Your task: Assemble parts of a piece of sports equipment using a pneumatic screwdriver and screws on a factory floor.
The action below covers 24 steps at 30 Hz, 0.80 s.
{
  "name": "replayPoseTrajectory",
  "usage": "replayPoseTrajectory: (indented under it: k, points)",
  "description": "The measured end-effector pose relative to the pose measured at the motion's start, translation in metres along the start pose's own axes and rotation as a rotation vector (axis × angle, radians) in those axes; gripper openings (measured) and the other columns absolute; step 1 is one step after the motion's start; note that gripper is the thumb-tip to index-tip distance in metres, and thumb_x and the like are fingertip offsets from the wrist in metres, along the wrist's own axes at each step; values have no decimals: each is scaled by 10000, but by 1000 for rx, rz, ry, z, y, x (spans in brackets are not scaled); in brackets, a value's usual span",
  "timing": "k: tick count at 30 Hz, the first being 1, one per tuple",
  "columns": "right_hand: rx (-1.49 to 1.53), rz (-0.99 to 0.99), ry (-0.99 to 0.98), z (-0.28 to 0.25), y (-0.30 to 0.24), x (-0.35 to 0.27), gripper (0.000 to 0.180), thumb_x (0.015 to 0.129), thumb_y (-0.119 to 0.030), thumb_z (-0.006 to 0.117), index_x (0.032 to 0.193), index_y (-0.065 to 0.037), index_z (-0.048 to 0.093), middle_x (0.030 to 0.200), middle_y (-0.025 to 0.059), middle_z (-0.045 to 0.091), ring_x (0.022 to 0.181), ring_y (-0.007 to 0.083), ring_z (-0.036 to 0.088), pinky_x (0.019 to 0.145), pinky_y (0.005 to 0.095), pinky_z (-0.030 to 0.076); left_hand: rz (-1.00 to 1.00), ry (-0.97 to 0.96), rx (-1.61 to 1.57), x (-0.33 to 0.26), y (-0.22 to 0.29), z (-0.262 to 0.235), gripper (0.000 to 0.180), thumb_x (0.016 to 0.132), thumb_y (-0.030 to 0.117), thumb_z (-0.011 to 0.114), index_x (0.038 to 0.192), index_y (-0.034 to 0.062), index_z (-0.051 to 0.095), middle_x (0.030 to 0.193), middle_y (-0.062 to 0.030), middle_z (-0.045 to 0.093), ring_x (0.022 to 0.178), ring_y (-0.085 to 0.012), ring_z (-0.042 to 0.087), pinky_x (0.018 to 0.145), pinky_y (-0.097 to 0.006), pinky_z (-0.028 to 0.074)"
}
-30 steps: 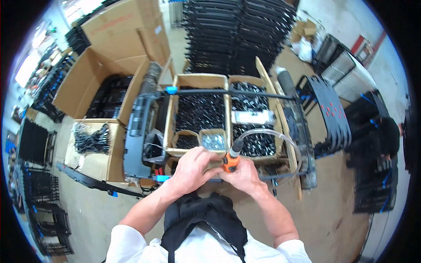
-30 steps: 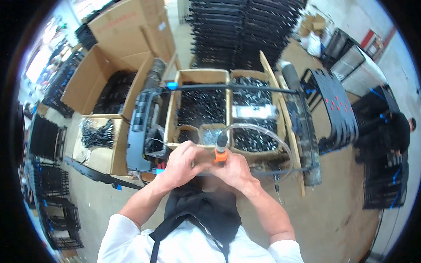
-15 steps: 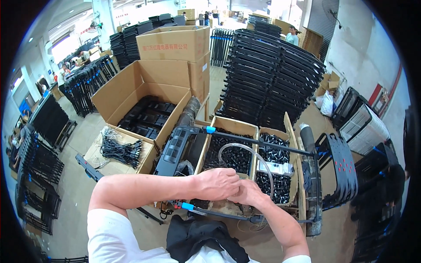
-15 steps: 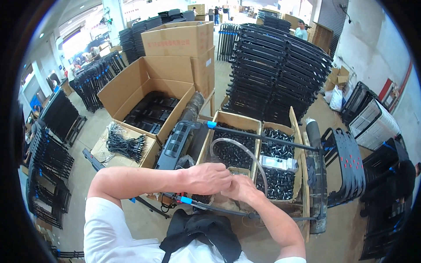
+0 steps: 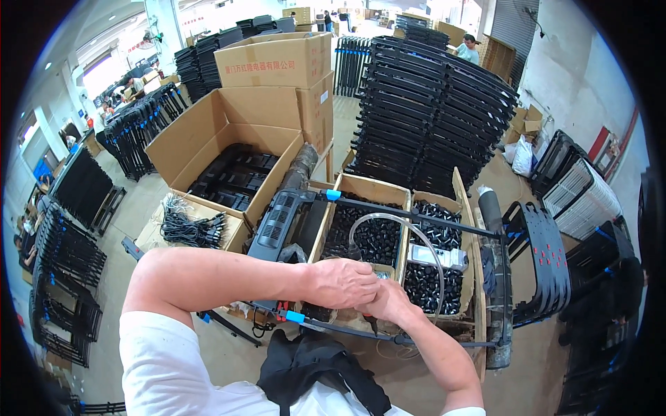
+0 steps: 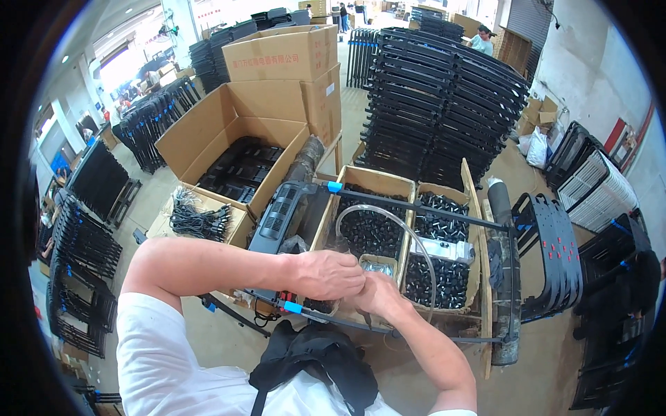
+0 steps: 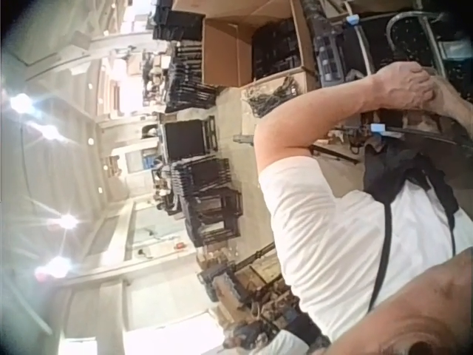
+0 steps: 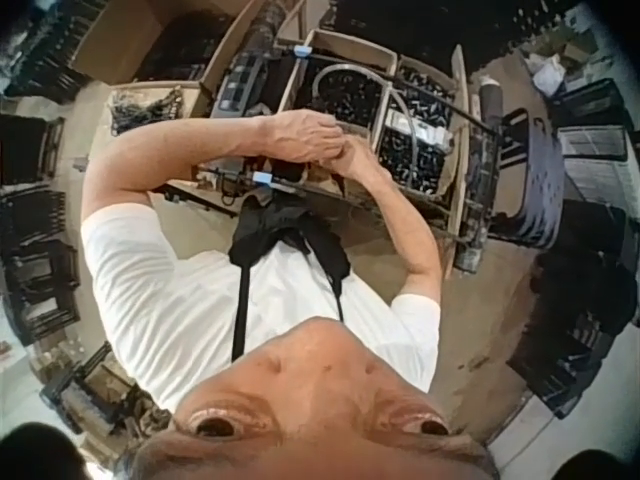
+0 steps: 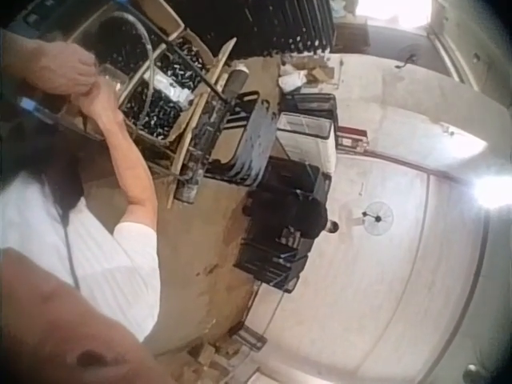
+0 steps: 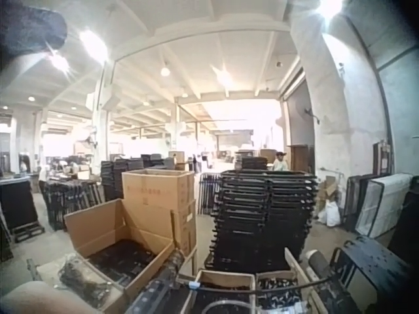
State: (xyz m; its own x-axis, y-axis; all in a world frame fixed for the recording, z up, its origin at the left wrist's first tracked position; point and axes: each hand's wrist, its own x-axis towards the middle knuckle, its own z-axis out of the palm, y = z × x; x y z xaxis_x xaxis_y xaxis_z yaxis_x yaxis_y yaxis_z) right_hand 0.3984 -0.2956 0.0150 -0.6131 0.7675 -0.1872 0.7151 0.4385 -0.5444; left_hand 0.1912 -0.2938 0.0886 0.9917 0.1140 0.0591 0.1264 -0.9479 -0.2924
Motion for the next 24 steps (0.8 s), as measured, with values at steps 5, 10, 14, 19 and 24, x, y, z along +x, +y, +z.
replayPoseTrajectory:
  k: [5,10,14,19,24]
  points:
    - [-67,-31,18,9,8,-8,316,842,-386,734,928,-87,790,932,189,784,968,406,745,855,477,603,98,40,19,9,2,1,178,921,196,613,1023,64,676,1046,-61,654,1034,-210,615,905,-340,464]
    - [-75,-74,-74,16,16,-15,305,821,-400,768,951,-126,792,953,169,789,970,395,745,857,478,606,140,-30,-65,17,5,7,174,918,196,624,1039,89,687,1075,-49,665,1072,-196,620,935,-338,468]
    - [-30,-72,-81,26,15,-19,344,817,-421,786,991,-124,784,959,151,791,1003,387,737,905,469,600,247,-48,-81,16,0,2,145,932,205,638,1029,127,713,1093,-23,694,1142,-171,646,974,-334,471]
    - [61,-2,-147,34,2,-33,377,779,-457,815,960,-128,780,949,90,787,1064,338,715,987,425,568,413,-59,-87,27,3,6,124,922,154,654,1029,116,704,1090,-1,665,1144,-163,622,968,-315,471]
    - [158,-7,-244,41,18,-29,353,794,-431,825,965,-125,782,961,66,791,982,306,723,913,402,585,295,-4,-108,25,13,14,201,909,191,629,1074,116,716,1075,-13,667,1151,-158,621,956,-315,468]
